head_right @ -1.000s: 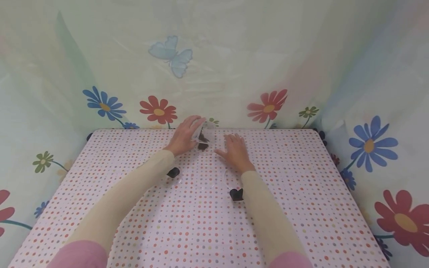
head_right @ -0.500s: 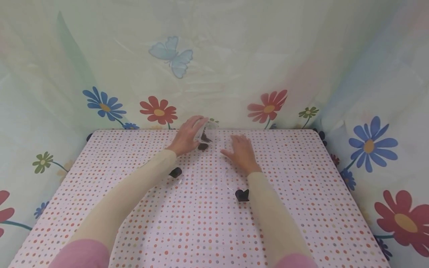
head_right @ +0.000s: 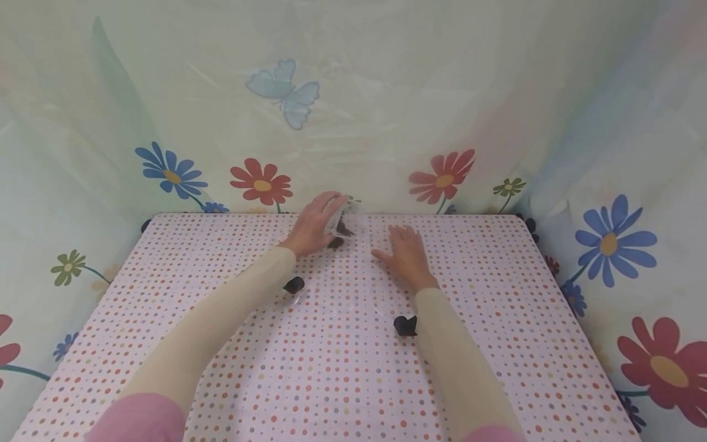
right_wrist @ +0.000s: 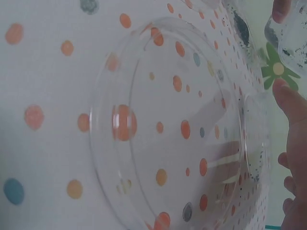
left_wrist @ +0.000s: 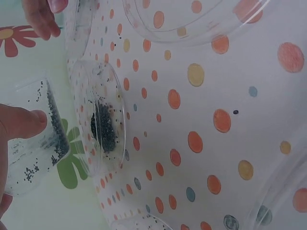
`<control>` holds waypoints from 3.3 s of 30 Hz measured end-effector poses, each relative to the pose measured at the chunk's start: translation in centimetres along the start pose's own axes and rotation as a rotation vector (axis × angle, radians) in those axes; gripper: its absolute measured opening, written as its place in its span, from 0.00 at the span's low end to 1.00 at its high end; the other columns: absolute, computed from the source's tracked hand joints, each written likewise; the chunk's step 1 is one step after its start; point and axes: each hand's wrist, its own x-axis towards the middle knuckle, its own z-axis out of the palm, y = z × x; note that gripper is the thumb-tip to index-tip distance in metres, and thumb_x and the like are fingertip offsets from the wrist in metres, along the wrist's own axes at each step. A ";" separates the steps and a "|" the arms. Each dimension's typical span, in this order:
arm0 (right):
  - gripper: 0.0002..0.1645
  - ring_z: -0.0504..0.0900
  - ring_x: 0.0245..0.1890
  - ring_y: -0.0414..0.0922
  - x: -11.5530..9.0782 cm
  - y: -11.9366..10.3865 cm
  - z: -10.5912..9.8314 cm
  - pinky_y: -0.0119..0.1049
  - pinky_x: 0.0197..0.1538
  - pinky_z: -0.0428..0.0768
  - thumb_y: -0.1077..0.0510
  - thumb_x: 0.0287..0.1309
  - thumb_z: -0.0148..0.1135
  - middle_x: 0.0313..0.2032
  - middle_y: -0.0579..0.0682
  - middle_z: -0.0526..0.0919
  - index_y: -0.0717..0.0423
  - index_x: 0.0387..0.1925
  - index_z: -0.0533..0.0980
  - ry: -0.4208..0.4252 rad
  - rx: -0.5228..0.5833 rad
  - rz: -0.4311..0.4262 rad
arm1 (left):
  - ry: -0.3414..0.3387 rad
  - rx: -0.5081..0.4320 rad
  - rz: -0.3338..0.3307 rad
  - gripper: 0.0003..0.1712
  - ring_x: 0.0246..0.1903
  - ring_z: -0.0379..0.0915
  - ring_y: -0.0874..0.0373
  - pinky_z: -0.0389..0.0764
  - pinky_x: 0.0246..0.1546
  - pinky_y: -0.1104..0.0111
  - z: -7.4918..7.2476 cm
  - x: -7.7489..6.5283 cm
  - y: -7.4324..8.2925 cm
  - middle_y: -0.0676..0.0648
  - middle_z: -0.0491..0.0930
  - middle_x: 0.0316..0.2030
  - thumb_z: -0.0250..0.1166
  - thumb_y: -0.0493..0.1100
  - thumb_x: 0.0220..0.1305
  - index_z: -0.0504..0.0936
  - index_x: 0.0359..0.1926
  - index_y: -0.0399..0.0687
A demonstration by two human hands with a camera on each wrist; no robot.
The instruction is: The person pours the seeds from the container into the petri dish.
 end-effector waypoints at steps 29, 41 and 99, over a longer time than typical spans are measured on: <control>0.48 0.46 0.69 0.61 -1.0 1.2 -0.3 0.56 0.71 0.42 0.36 0.55 0.54 0.67 0.63 0.56 0.61 0.66 0.54 -0.021 0.017 0.047 | -0.003 -0.023 0.027 0.51 0.67 0.49 0.58 0.68 0.59 0.61 0.9 0.8 0.9 0.48 0.59 0.64 0.71 0.38 0.44 0.54 0.68 0.58; 0.48 0.45 0.69 0.61 -1.0 1.7 -0.1 0.58 0.70 0.43 0.36 0.56 0.54 0.67 0.63 0.55 0.62 0.67 0.53 -0.041 0.010 0.069 | -0.005 -0.016 0.026 0.52 0.67 0.49 0.58 0.69 0.58 0.61 1.0 0.9 1.4 0.49 0.58 0.65 0.69 0.38 0.45 0.51 0.68 0.60; 0.48 0.47 0.69 0.61 -1.0 1.9 0.1 0.58 0.70 0.44 0.35 0.54 0.55 0.66 0.64 0.59 0.60 0.66 0.56 -0.049 0.030 0.133 | -0.052 0.087 0.056 0.53 0.68 0.47 0.57 0.60 0.66 0.64 2.6 2.6 3.2 0.50 0.55 0.66 0.70 0.43 0.48 0.48 0.69 0.63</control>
